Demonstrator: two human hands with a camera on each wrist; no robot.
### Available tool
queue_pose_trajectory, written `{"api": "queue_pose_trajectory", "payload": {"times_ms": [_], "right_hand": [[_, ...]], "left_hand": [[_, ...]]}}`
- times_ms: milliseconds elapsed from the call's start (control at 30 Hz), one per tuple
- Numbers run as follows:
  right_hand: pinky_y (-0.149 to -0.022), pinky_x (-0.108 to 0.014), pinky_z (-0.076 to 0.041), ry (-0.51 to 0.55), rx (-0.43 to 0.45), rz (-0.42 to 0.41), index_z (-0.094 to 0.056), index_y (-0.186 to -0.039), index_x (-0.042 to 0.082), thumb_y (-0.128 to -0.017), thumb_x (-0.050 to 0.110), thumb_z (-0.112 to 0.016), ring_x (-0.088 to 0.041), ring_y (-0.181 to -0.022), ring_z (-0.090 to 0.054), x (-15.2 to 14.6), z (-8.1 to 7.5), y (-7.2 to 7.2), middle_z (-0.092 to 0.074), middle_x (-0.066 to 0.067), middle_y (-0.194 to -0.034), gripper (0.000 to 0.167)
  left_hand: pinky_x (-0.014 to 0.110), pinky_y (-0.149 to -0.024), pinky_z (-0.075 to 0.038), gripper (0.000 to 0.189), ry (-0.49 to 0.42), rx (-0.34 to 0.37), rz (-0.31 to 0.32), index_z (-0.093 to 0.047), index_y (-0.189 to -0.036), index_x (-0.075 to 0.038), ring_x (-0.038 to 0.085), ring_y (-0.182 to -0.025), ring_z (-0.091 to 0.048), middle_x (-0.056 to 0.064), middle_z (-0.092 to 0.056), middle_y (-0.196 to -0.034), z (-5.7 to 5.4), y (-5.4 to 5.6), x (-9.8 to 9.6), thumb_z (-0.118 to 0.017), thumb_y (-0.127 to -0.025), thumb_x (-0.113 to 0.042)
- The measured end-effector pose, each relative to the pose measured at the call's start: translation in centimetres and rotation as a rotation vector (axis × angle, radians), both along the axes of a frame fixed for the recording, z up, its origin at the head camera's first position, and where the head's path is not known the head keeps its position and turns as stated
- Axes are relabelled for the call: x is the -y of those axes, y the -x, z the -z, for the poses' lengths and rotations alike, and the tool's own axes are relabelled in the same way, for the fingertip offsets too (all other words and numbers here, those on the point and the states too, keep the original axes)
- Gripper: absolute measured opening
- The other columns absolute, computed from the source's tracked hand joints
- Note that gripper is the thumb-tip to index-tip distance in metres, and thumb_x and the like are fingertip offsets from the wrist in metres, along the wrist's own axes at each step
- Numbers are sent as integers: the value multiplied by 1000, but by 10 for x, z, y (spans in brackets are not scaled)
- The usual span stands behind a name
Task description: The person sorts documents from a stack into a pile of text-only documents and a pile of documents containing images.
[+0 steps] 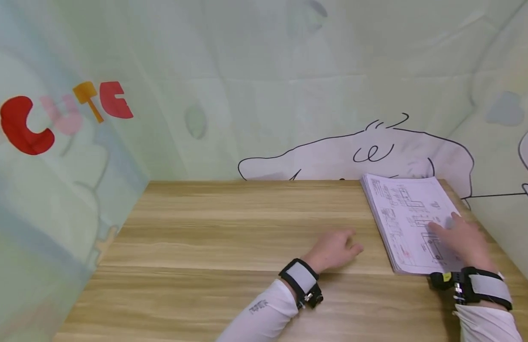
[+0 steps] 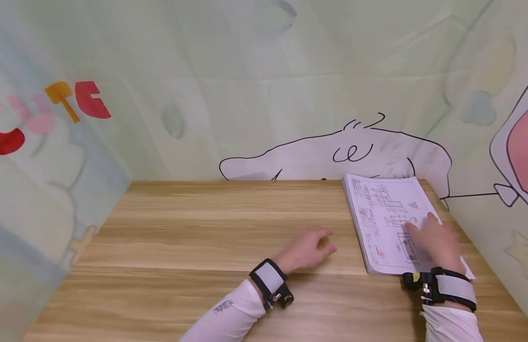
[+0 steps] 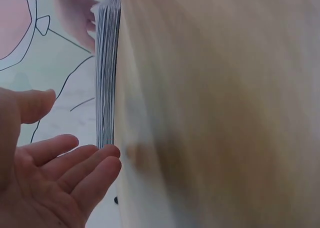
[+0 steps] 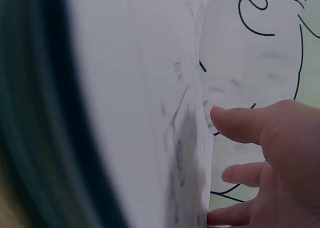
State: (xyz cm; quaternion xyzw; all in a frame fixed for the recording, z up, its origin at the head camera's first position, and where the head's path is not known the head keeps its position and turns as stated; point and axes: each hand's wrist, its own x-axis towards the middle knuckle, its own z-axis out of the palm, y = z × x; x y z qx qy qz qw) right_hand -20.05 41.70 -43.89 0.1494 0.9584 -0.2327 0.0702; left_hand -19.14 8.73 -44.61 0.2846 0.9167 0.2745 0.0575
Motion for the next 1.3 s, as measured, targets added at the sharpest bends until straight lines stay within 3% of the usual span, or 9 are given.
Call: {"api": "queue_pose_trajectory", "payload": {"times_ms": [167, 400, 500, 700, 967, 1300], "right_hand": [[-96, -73, -30, -17, 25, -21, 2, -147, -19, -100, 56, -38, -68, -125, -25, 4, -4, -2, -15, -52, -143, 98], [-93, -74, -32, -73, 80, -45, -6, -147, -19, -99, 58, -36, -68, -122, -28, 10, -3, -4, -20, -51, -142, 96], [-92, -74, -34, -89, 64, -64, -12, -146, -21, -100, 55, -36, -67, -121, -30, 13, -2, -3, -22, -51, -141, 92], [-94, -73, -34, -98, 36, -16, -19, -145, -20, -100, 50, -39, -66, -122, -31, 19, -4, -2, -27, -50, -140, 86], [-94, -72, -35, -81, 60, 27, -22, -146, -18, -99, 48, -41, -65, -124, -32, 23, -6, -1, -28, -48, -142, 83], [-97, -72, -33, -62, 8, 3, -29, -144, -17, -100, 53, -38, -65, -126, -30, 27, -11, -3, -31, -48, -141, 83]], "left_hand": [[11, -94, -46, 43, -122, 90, -30, -60, -137, -17, 0, -115, -63, -6, -70, -125, 3, -7, -19, -54, -99, -38], [6, -82, -45, 37, -176, 105, -57, -67, -129, -17, -5, -98, -64, -9, -75, -111, 7, -14, -42, -57, -98, -35], [7, -81, -46, 35, -263, 198, -117, -68, -127, -17, -6, -99, -64, -10, -74, -113, 8, -16, -51, -60, -97, -33], [13, -81, -48, 35, -436, 411, -251, -70, -125, -16, -6, -99, -62, -9, -73, -117, 7, -18, -67, -65, -93, -30], [16, -75, -47, 36, -626, 535, -413, -70, -121, -7, 0, -81, -59, -2, -74, -94, 7, -19, -76, -70, -87, -19], [16, -65, -46, 25, -776, 603, -383, -69, -113, -6, 1, -72, -59, 4, -75, -91, 9, -15, -81, -65, -90, -10]]}}
